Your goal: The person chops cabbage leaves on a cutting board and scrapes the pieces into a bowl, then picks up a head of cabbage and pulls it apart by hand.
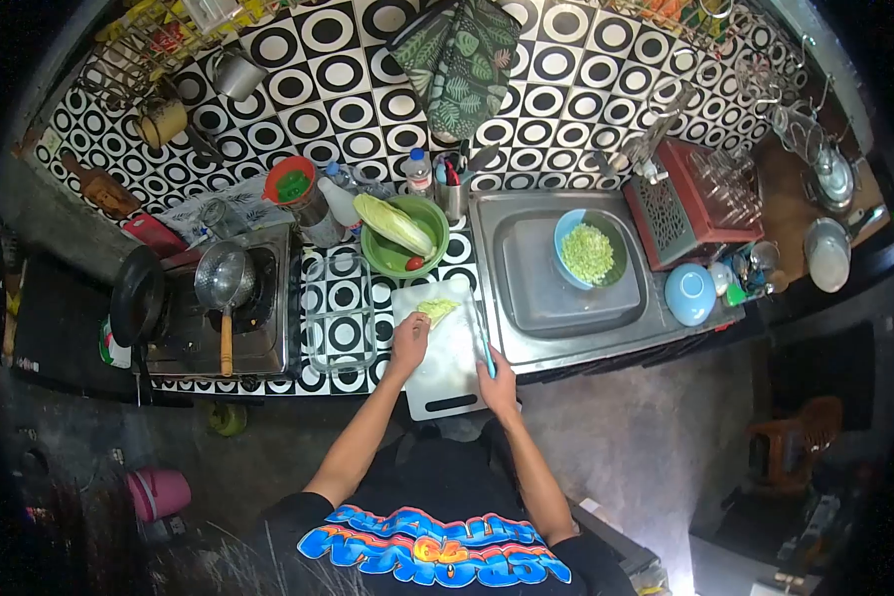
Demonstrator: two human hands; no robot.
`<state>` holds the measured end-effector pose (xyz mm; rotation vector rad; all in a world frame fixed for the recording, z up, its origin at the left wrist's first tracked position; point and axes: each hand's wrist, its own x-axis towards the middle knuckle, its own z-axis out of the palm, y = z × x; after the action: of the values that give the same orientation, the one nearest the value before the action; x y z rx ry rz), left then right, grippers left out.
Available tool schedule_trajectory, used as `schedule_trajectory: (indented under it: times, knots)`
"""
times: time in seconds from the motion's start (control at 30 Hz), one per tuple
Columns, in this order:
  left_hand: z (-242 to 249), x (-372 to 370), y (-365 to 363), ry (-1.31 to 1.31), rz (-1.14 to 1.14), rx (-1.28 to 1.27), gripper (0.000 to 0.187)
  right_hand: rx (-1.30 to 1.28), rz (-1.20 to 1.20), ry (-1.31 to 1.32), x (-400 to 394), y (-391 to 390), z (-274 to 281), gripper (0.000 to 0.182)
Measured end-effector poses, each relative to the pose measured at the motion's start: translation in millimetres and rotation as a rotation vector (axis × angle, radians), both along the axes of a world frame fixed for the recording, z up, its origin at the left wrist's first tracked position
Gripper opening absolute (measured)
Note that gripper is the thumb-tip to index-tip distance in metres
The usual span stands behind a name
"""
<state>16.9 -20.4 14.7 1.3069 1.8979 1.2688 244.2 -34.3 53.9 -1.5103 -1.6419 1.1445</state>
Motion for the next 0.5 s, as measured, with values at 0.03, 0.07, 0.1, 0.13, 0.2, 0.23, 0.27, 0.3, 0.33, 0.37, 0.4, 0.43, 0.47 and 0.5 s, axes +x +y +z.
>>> schedule_trajectory:
  times: [0.03,0.07,0.1,0.13,0.2,0.23,0.27,0.3,0.33,0.37,0.4,0.43,0.47,0.5]
  knots:
    - [2,-1,-4,-0.061,-0.009,0.004,0.02,-0.093,-0.021,-0.024,-4,-3,2,0.049]
    - [3,-2,-7,-0.122,-0.015,0.008,0.02,-0.063,-0.023,-0.015,-10,-5,4,0.049]
    - [0,-7,-7,-0.074,-0.048,-0.002,0.02,-0.033,-0.022,-0.005,-15,-6,3,0.049]
    - [-11,-10,-6,-0.083,-0.05,-0.004,0.021,-0.001,-0.021,0.004,-17,-7,-2,0.049]
    - [-31,-17,1,-0.095,-0.049,-0.002,0.022,-0.012,-0.007,0.026,-21,-8,-4,0.049]
    - [-34,-19,5,-0.169,-0.041,-0.025,0.022,-0.041,0.002,0.017,-22,-7,-3,0.049]
    - [-38,-20,8,-0.157,-0.033,-0.027,0.022,-0.069,0.012,0.007,-22,-6,-1,0.049]
    - [-35,-21,11,-0.146,-0.024,-0.028,0.022,-0.029,0.016,0.003,-23,-6,-3,0.049]
    - [-33,-21,14,-0.134,-0.014,-0.03,0.022,-0.047,0.029,-0.001,-21,-5,-4,0.049]
    - [-31,-21,17,-0.171,-0.001,-0.035,0.02,-0.066,0.044,-0.004,-19,-3,-5,0.049]
    - [-28,-22,21,-0.158,0.015,-0.047,0.02,-0.086,0.061,-0.008,-18,-2,-6,0.049]
    - [-26,-23,24,-0.145,0.032,-0.062,0.019,-0.006,0.079,0.002,-18,-1,-6,0.048]
    - [-24,-23,25,-0.131,0.049,-0.076,0.019,-0.018,0.094,-0.008,-16,0,-7,0.048]
    - [-20,-24,26,-0.136,0.063,-0.081,0.018,-0.03,0.109,-0.017,-14,3,-6,0.049]
